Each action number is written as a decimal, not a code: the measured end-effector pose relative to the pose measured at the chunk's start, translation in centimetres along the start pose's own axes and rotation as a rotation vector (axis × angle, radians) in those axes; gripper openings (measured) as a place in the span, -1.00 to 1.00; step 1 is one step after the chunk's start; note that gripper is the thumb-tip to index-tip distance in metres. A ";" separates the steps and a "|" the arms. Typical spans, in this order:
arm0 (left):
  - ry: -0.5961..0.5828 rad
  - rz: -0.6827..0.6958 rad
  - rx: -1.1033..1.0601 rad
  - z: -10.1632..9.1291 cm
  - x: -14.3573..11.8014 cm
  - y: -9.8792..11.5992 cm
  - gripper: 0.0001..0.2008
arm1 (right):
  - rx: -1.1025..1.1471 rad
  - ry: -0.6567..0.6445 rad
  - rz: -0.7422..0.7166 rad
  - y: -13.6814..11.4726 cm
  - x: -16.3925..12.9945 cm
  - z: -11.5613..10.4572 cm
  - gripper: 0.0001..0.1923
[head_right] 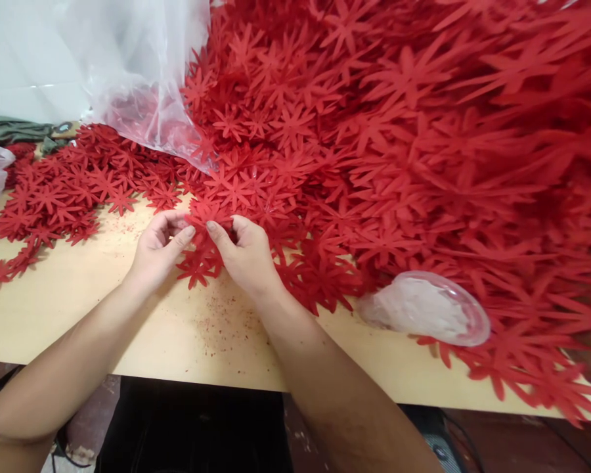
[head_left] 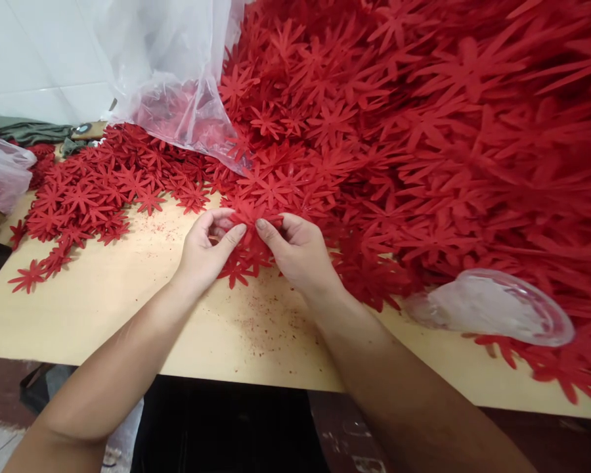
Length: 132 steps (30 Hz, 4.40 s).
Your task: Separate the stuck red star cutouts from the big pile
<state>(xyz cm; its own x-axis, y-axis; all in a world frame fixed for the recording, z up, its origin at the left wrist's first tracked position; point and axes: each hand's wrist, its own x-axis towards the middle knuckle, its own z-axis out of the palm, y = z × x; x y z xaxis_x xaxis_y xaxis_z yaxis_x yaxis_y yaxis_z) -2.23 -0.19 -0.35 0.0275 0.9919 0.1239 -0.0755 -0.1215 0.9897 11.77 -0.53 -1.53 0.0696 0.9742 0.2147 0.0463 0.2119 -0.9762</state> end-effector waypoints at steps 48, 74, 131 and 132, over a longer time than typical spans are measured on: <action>-0.019 -0.042 0.008 -0.2 0.3 -0.2 -0.97 | -0.008 -0.293 0.026 -0.2 -0.4 0.2 -0.43; 0.219 -0.077 -0.135 -2.8 1.9 0.2 -0.78 | 0.044 -0.310 0.034 -0.5 0.1 -1.1 -0.67; 0.192 0.104 0.066 -3.6 2.3 -0.7 -0.80 | 0.058 -0.316 0.064 -0.4 -0.3 -0.3 -0.68; 0.204 0.132 0.126 -3.6 2.3 -0.8 -0.75 | 0.041 -0.280 0.059 -0.4 -0.2 -0.4 -0.68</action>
<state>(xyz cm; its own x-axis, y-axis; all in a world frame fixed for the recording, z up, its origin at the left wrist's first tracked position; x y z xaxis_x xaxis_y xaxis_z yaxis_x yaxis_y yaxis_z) -5.72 2.34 -1.07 -0.1767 0.9524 0.2484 0.0599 -0.2415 0.9686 12.15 -0.80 -1.20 -0.2068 0.9673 0.1468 0.0091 0.1519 -0.9884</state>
